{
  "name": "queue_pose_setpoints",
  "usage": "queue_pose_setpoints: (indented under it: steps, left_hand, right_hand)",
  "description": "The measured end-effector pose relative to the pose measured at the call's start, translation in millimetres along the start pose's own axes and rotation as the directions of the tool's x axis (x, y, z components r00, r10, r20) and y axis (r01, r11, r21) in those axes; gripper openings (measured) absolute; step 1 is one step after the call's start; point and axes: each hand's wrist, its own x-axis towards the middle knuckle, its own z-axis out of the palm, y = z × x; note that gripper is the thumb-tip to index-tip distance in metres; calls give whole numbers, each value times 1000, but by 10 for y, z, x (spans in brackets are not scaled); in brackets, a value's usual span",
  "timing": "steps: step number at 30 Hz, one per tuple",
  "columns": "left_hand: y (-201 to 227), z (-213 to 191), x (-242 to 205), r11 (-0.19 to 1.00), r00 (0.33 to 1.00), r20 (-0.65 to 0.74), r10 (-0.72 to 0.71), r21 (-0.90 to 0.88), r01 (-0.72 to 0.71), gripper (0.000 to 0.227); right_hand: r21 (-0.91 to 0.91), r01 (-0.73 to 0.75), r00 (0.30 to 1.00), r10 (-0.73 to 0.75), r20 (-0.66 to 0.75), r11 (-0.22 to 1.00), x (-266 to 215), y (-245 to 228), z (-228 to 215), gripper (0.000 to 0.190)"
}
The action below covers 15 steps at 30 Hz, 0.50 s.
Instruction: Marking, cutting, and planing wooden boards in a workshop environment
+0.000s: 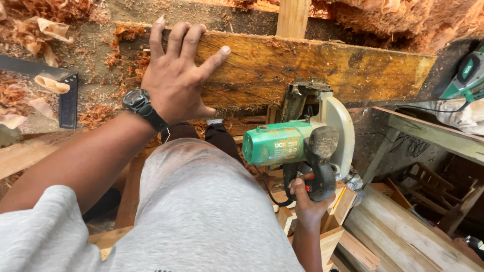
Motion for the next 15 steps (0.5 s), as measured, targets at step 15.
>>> queue_pose_setpoints:
  steps: [15]
  left_hand:
    - [9, 2, 1, 999, 1000, -7, -9, 32, 9, 132]
  right_hand:
    - [-10, -38, 999, 38, -18, 999, 86, -66, 40, 14]
